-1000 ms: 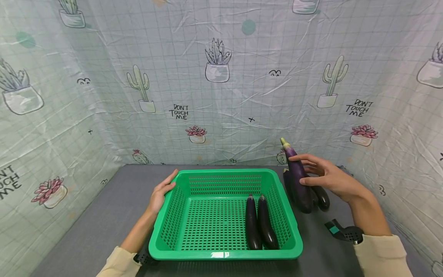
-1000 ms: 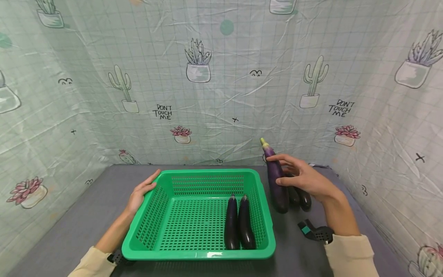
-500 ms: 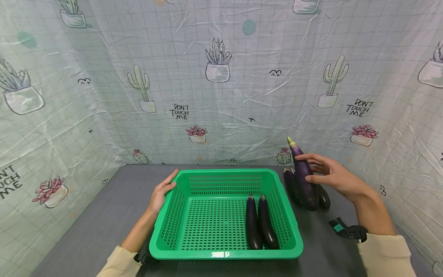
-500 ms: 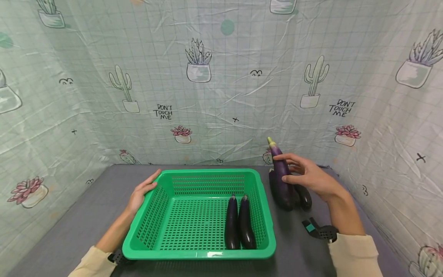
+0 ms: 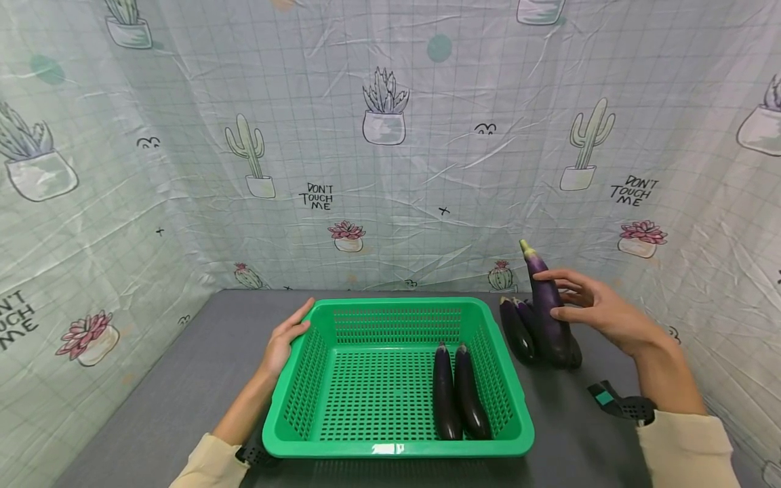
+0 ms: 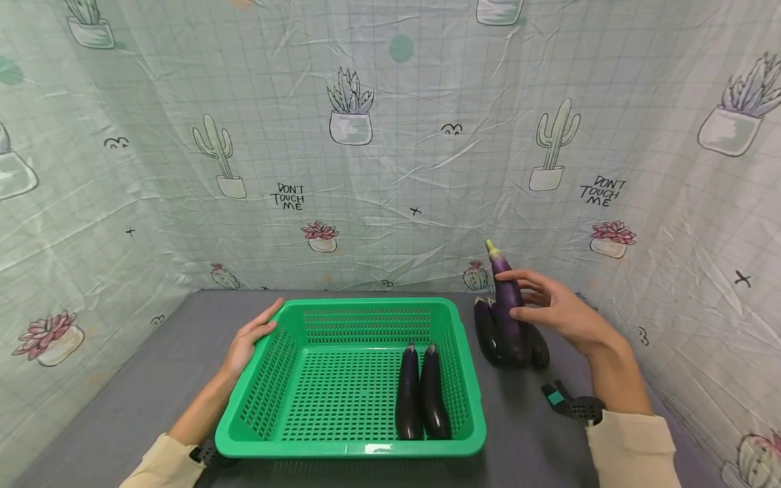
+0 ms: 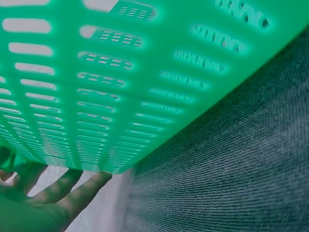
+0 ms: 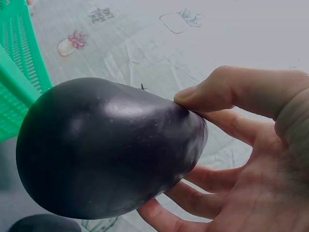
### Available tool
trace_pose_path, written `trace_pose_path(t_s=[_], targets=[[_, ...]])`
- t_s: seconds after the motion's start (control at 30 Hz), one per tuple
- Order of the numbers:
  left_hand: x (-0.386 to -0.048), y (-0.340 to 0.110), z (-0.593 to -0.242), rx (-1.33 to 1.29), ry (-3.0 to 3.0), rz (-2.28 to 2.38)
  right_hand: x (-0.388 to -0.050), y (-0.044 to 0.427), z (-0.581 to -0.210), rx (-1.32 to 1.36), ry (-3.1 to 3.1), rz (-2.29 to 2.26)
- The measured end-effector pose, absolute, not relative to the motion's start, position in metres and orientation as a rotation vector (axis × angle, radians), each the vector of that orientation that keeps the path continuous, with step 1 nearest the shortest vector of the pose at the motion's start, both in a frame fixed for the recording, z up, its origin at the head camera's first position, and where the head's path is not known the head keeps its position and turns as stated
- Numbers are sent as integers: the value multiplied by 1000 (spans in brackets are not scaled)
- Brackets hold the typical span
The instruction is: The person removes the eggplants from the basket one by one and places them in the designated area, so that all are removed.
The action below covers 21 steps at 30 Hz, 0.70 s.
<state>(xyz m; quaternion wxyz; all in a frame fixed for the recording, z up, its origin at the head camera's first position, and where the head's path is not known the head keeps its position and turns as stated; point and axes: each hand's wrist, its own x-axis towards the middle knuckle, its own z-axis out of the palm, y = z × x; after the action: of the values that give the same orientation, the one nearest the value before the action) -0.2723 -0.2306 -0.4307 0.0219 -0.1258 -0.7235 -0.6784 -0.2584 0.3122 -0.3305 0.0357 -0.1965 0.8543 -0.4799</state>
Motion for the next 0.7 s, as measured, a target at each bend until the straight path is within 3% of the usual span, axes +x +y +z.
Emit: trace_pose_path(t_s=[0.7], targets=[[-272, -231, -431, -368, -2226, -2107, -266, 344, -343, -491, 2687, -1506]])
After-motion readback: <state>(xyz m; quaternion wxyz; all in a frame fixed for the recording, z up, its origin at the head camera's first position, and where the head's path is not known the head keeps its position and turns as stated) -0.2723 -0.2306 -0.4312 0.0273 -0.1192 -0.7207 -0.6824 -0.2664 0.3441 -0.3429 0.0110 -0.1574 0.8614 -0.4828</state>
